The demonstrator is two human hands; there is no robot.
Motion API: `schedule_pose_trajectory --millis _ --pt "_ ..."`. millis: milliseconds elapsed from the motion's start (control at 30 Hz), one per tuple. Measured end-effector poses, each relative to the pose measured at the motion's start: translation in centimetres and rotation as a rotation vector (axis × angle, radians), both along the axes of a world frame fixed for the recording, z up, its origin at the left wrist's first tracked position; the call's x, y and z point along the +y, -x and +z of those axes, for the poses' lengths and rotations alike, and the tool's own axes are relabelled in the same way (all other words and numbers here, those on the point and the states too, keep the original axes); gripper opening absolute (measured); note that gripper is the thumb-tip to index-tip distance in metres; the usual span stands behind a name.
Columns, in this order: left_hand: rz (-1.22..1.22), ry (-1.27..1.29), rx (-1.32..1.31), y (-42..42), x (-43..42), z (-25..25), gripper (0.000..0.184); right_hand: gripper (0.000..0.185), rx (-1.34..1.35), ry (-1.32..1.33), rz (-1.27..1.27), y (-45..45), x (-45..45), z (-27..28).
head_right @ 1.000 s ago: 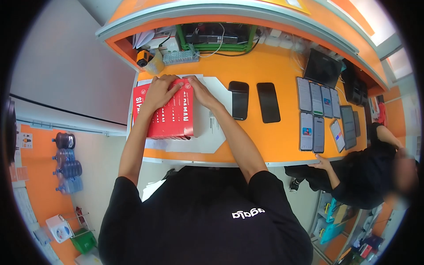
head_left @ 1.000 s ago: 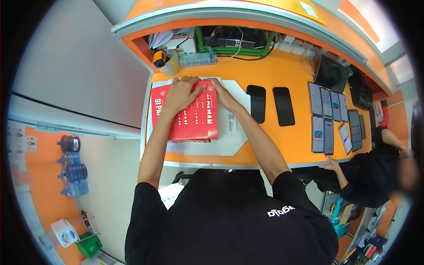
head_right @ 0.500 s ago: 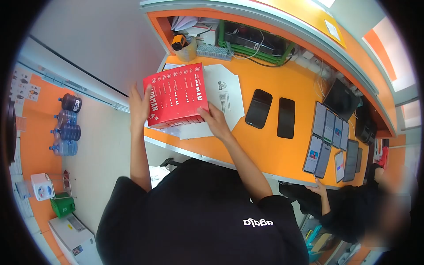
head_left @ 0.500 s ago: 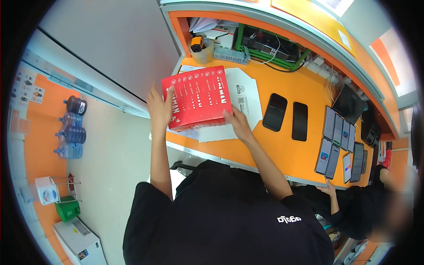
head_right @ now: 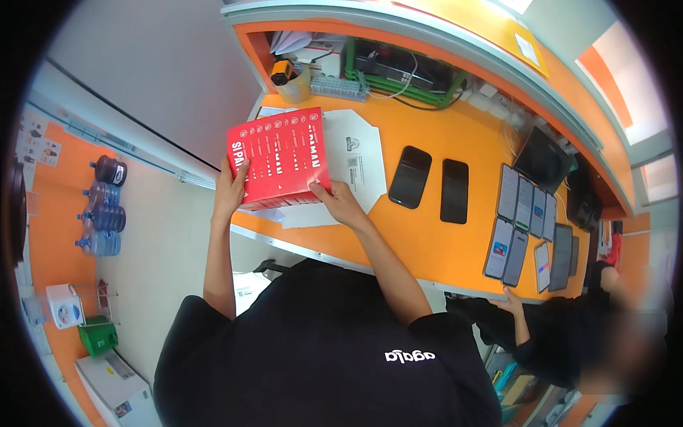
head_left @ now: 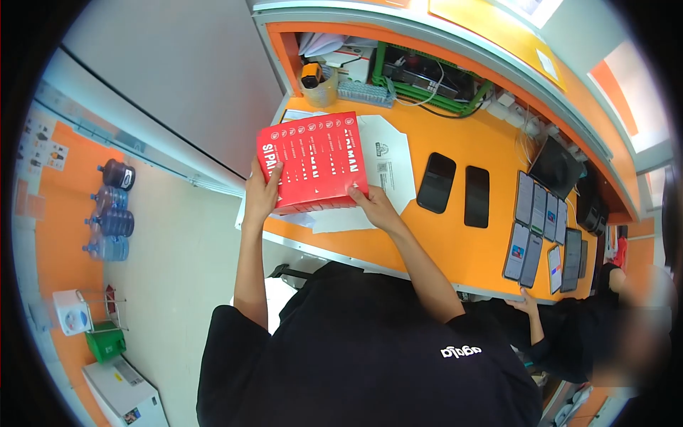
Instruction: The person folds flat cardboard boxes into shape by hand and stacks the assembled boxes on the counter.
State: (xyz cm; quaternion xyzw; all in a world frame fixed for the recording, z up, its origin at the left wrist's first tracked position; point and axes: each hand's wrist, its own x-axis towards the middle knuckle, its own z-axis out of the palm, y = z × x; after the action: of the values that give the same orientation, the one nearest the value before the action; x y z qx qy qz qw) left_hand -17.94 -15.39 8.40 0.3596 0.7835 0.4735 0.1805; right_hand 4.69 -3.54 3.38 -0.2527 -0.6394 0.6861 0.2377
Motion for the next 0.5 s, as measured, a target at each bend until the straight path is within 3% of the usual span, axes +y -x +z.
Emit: schedule_pose_trajectory --millis 167,267,300,333,367,433,500 --pt "-0.022 0.131 0.009 -0.2 0.4 2.0 0.059 0.033 -0.028 -0.029 -0.001 -0.1 0.0 0.1" --pt "-0.037 0.151 -0.035 2.7 -1.0 -0.7 0.064 0.030 -0.063 -0.031 0.032 -0.2 0.3 -0.2" --pt "0.074 -0.022 -0.099 3.5 -1.8 -1.6 0.063 0.030 -0.075 -0.024 0.075 -0.3 -0.1 0.1" --pt "0.184 -0.198 -0.153 4.0 -3.1 -2.4 0.063 0.028 -0.019 -0.126 -0.040 -0.4 -0.9 1.4" --pt "0.223 -0.190 -0.161 4.4 -5.0 -3.1 0.063 0.026 0.039 -0.225 -0.157 -0.9 -1.6 1.9" --pt "0.495 -0.462 -0.137 5.5 -10.1 -4.2 0.053 0.024 -0.050 -0.348 -0.296 -2.4 -2.0 0.9" --pt "0.800 -0.484 -0.079 4.6 -16.2 -6.7 0.041 0.014 0.049 -0.197 -0.439 -3.8 -3.4 1.2"
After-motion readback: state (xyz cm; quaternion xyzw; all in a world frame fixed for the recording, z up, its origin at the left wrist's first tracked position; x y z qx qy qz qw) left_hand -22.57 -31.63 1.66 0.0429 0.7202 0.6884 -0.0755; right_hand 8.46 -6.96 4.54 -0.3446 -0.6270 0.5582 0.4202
